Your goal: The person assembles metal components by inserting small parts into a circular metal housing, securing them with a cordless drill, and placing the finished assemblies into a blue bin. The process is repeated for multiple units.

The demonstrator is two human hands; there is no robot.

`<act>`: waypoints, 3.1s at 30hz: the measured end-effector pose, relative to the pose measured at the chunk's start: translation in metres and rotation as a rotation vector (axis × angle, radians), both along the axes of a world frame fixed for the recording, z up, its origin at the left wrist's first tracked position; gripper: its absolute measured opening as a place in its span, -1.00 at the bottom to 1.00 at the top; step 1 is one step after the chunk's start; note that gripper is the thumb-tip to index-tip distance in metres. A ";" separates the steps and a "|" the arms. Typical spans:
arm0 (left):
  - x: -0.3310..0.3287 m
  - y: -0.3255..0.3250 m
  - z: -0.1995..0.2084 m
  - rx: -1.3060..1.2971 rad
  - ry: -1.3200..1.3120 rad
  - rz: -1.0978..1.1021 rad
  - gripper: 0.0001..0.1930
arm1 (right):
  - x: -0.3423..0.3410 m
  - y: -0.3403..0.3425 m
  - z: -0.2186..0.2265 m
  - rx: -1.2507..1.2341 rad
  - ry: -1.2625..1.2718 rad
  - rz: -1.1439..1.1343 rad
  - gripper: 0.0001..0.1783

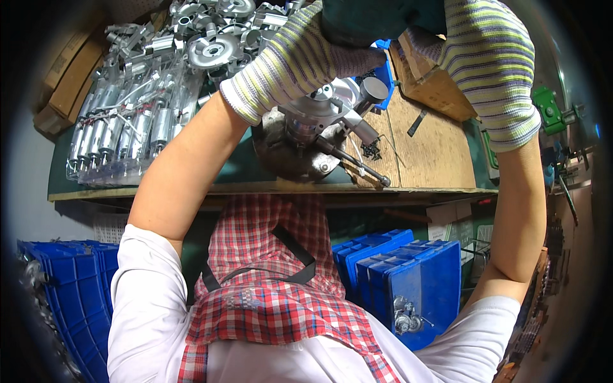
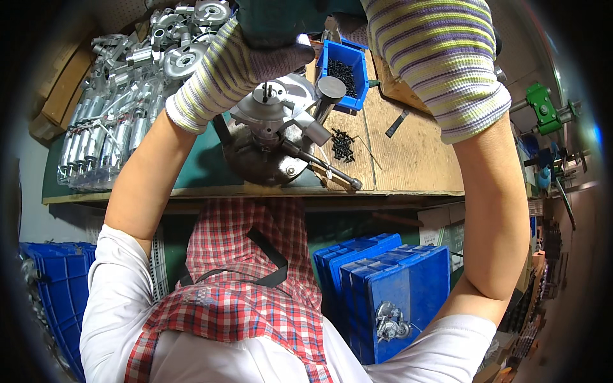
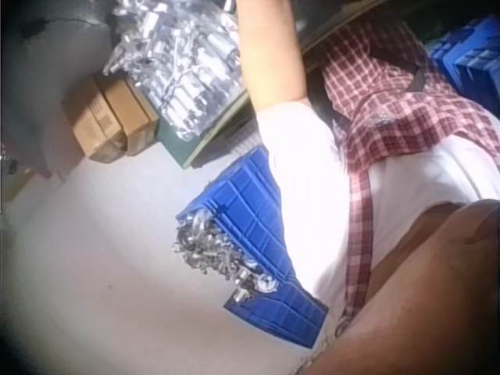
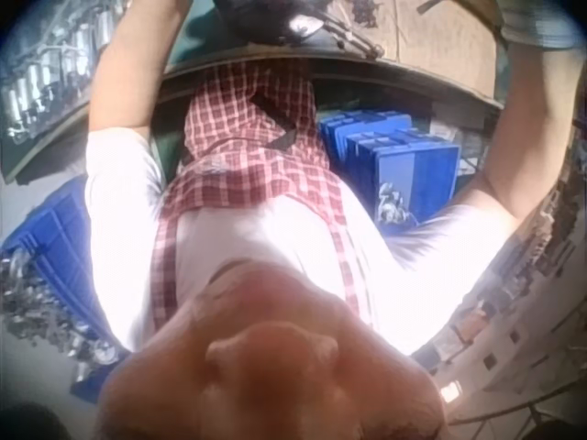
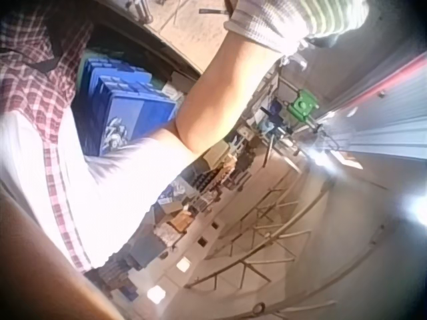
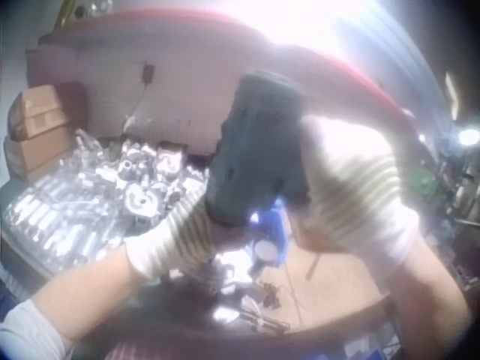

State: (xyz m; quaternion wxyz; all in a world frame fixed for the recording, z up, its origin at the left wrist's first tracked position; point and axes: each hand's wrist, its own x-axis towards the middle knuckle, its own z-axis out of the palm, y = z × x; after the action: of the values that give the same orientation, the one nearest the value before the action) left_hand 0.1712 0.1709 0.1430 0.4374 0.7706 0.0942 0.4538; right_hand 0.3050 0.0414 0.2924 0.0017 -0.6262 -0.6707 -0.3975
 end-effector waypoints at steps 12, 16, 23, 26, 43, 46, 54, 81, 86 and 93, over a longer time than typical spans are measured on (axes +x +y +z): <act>-0.002 -0.017 0.026 -0.104 -0.025 -0.137 -0.57 | 0.014 0.008 -0.012 0.187 -0.194 0.124 -0.50; 0.010 -0.019 0.029 -0.115 -0.105 -0.146 -0.46 | 0.007 0.003 -0.011 0.208 -0.140 0.087 -0.49; 0.006 -0.023 0.009 0.121 -0.111 0.056 -0.75 | 0.023 -0.004 -0.005 0.160 -0.078 0.227 -0.55; 0.010 -0.031 0.010 -0.020 -0.192 0.042 -0.75 | 0.027 -0.006 0.008 0.017 0.016 0.471 -0.64; 0.063 -0.141 -0.050 0.714 0.040 0.053 -0.39 | 0.238 -0.143 -0.109 0.196 -0.323 0.115 -0.33; 0.089 -0.170 -0.112 0.666 0.355 -0.053 -0.36 | 0.275 -0.174 -0.176 0.198 0.718 -0.055 -0.24; 0.120 -0.171 -0.131 0.677 0.721 0.031 -0.73 | 0.244 -0.105 -0.251 -0.083 0.408 -0.837 -0.15; -0.081 -0.120 -0.097 0.030 0.707 0.074 -0.71 | 0.062 -0.095 -0.198 -0.025 1.103 0.112 -0.58; -0.023 -0.084 -0.158 -0.026 0.364 0.547 -0.52 | -0.036 -0.056 -0.205 -0.401 1.812 0.241 -0.46; 0.012 -0.058 -0.183 -0.323 0.352 0.334 -0.46 | -0.081 -0.035 -0.208 -0.301 1.709 0.358 -0.62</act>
State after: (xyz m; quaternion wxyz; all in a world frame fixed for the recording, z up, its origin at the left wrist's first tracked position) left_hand 0.1837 0.1127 -0.0397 0.4506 0.7318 0.3652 0.3578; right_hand 0.2243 0.0061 0.0848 0.4818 -0.5882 -0.5736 0.3048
